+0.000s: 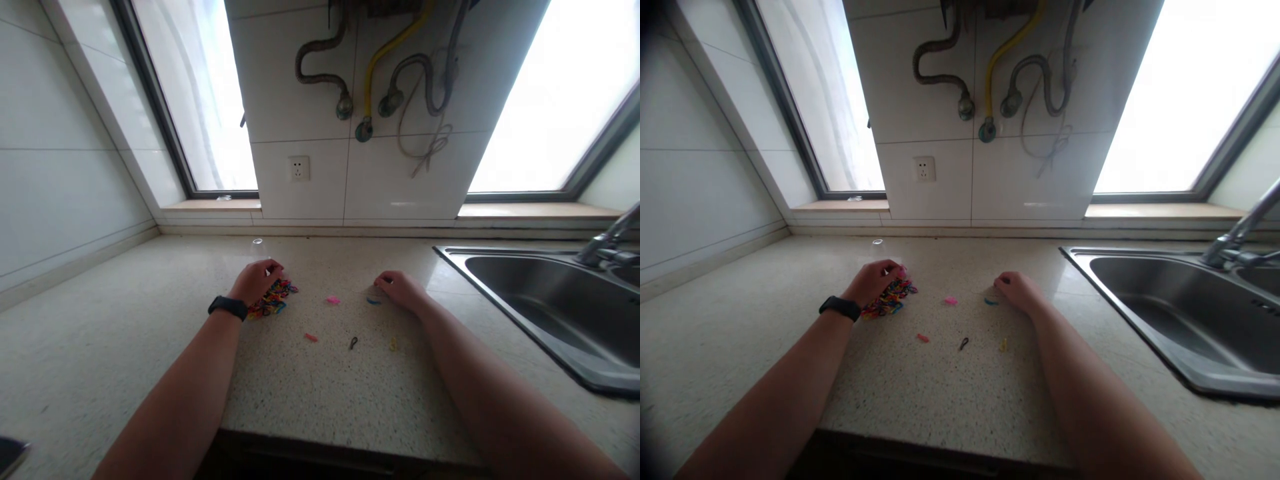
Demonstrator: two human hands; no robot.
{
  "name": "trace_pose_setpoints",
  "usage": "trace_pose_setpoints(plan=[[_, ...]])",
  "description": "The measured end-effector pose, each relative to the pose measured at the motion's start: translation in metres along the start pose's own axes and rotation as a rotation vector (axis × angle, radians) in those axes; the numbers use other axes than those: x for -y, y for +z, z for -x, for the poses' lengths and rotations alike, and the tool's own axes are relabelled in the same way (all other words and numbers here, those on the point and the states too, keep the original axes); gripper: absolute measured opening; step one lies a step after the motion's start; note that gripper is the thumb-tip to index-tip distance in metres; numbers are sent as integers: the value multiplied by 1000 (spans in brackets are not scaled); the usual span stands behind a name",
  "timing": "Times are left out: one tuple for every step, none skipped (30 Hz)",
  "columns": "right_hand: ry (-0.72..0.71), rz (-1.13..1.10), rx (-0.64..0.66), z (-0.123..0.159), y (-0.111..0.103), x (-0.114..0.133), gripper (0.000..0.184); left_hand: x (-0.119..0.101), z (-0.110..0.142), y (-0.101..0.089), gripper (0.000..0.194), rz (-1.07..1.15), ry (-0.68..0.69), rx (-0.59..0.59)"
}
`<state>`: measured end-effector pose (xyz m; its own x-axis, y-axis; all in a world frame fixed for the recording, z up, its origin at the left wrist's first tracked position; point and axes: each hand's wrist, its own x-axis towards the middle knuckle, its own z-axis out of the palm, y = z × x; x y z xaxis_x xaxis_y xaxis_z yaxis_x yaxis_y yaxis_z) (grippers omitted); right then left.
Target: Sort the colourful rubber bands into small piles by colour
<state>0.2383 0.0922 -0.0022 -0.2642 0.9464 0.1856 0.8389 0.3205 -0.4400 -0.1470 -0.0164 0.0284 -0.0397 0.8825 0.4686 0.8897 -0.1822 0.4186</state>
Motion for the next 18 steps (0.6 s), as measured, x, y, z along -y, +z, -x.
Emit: trace_pose_setpoints(plan=[[-5, 1, 2, 1, 0, 1, 27, 0, 0, 0, 29, -3, -6, -13], [-8, 1, 4, 2, -1, 3, 26, -1, 0, 0, 29, -5, -9, -22], [-11, 2, 5, 3, -1, 4, 25, -1, 0, 1, 28, -8, -11, -27], [-15, 1, 3, 4, -2, 6, 24, -1, 0, 1, 28, -10, -10, -30], [-18, -2, -5, 6, -2, 7, 24, -1, 0, 1, 28, -11, -9, -33], [-19, -7, -20, 7, -3, 9, 24, -2, 1, 1, 28, -13, -10, -36], [-23, -16, -39, 8, -3, 12, 24, -2, 1, 1, 28, -14, -10, -37], [-33, -33, -61, 10, -4, 15, 24, -1, 1, 1, 28, -13, -11, -37], [-50, -58, -80, 12, -5, 19, 25, -1, 1, 2, 28, -11, -13, -39], [-70, -87, -97, 14, -7, 24, 26, -1, 1, 2, 28, -9, -14, -42], [-93, -121, -108, 16, -9, 31, 27, -1, 1, 3, 29, -8, -15, -45], [-117, -156, -108, 19, -11, 39, 28, -1, 1, 3, 29, -7, -16, -48], [-137, -186, -103, 22, -13, 49, 29, -1, 1, 4, 29, -7, -17, -50], [-160, -208, -87, 25, -16, 60, 30, -1, 1, 4, 30, -7, -18, -50], [-197, -214, -58, 28, -18, 73, 30, -1, 1, 4, 30, -8, -18, -50], [-233, -200, -31, 31, -20, 86, 30, -2, 1, 4, 31, -8, -18, -48], [-280, -176, 5, 34, -21, 100, 29, -2, 1, 4, 32, -9, -17, -47], [-340, -153, 37, 37, -21, 114, 28, -3, 1, 4, 32, -9, -16, -45]])
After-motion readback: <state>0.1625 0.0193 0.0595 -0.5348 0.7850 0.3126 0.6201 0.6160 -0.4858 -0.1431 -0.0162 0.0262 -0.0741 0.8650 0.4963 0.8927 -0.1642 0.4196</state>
